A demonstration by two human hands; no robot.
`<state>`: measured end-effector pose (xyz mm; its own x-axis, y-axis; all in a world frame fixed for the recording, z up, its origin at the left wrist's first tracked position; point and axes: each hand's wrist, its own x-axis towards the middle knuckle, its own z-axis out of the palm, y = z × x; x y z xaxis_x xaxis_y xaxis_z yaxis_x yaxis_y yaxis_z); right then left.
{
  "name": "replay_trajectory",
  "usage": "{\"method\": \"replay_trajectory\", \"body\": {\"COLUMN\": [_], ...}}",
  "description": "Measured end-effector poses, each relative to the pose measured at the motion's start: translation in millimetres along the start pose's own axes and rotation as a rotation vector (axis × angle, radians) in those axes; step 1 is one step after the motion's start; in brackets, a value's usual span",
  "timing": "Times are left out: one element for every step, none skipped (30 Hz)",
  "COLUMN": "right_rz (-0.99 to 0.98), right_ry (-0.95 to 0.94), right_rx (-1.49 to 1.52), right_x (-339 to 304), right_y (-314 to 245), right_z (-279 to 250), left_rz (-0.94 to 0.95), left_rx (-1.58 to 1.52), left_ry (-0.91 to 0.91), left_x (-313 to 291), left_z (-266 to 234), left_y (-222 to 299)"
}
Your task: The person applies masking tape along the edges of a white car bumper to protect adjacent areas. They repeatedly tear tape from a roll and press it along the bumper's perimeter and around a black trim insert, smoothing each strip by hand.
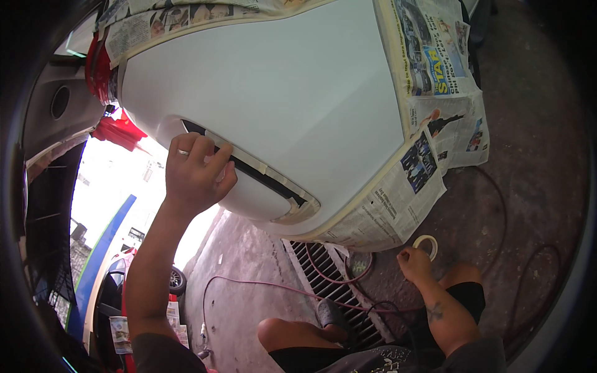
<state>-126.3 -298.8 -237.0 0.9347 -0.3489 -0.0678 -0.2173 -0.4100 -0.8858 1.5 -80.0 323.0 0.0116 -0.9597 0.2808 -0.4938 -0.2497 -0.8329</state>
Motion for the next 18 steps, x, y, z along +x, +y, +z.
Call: {"method": "replay_trajectory", "body": {"right_rz": [-0.006,-0.008,-0.011,0.003,0.019,0.034,0.023,0.011,0.0,-0.007,-0.014,-0.022,-0.009,0.003,0.014,0.014,0.013,0.013], "right_ry": [0.008,0.016,0.025,0.022,0.017,0.012,0.013,0.015,0.017,0.02,0.022,0.023,0.016,0.011,0.006,0.006,0.007,0.008], "right_rx": [-0.002,-0.003,-0.004,-0.014,-0.023,-0.031,-0.02,-0.01,0.0,0.0,0.001,0.002,-0.006,-0.012,-0.018,-0.018,-0.017,-0.017], "right_x": [1,1,2,2,2,2,2,1,1,1,1,1,1,2,2,2,3,3], "right_y": [1,2,3,5,3,2,1,1,1,1,0,0,0,0,-1,-1,-1,0], "right_z": [0,0,-1,-2,-3,-4,-5,-7,-8,-8,-8,-7,-7,-8,-8,-7,-6,-6], "left_rz": [0.015,0.018,0.022,0.026,0.049,0.048,0.047,0.045,0.044,0.042,0.04,0.041,0.041,0.043,0.035,0.027,0.02,0.033], "left_rx": [-0.004,-0.017,-0.03,-0.043,-0.06,-0.063,-0.066,-0.069,-0.07,-0.071,-0.071,-0.078,-0.085,-0.09,-0.09,-0.091,-0.09,-0.087], "left_ry": [0.005,-0.001,-0.007,-0.012,0.002,0.01,0.019,0.027,0.032,0.036,0.039,0.04,0.04,0.042,0.032,0.022,0.013,0.007], "left_x": [0,-1,-3,-4,-4,-3,-3,-2,-1,-1,-1,-1,-3,-3,-3,-4,-4,-4], "left_z": [3,7,11,15,21,23,24,25,27,29,30,31,33,34,34,35,34,35], "left_y": [2,5,9,13,17,22,28,32,34,37,38,40,43,44,44,45,46,48]}}
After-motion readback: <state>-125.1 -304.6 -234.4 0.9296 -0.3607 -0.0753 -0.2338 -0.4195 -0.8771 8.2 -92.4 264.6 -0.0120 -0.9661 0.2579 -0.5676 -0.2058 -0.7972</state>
